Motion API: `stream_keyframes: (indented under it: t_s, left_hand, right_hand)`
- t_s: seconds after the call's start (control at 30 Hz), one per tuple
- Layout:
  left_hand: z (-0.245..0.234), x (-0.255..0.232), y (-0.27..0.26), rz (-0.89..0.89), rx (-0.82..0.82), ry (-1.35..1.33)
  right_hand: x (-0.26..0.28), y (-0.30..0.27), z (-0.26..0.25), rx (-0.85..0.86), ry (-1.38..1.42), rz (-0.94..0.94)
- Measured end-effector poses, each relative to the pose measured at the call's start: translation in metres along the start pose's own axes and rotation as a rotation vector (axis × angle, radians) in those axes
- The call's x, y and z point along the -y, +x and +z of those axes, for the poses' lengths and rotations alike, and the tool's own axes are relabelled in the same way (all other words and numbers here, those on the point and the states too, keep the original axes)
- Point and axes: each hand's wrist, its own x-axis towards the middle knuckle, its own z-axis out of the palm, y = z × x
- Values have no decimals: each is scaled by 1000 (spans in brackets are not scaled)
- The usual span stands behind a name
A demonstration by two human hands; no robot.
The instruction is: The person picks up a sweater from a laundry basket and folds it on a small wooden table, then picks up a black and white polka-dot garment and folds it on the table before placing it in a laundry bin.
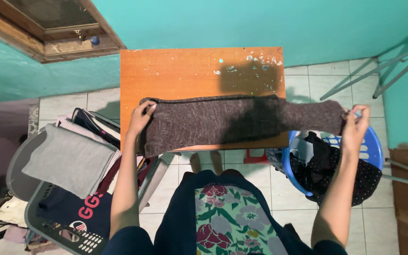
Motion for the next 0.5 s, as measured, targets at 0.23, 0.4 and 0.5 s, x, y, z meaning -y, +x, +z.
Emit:
stream_keyframes:
  t_s: [0.23, 0.4, 0.5]
  left_hand:
    - [24, -31, 1, 135, -188, 163]
    - [36, -81, -19, 90, -345, 332]
    - [37, -92, -21, 104, -368, 345]
  right_hand:
    - [-20, 23, 47, 58, -419, -159]
    - [56, -3, 112, 40, -586, -112]
    - [110, -52, 181, 243, -485, -196]
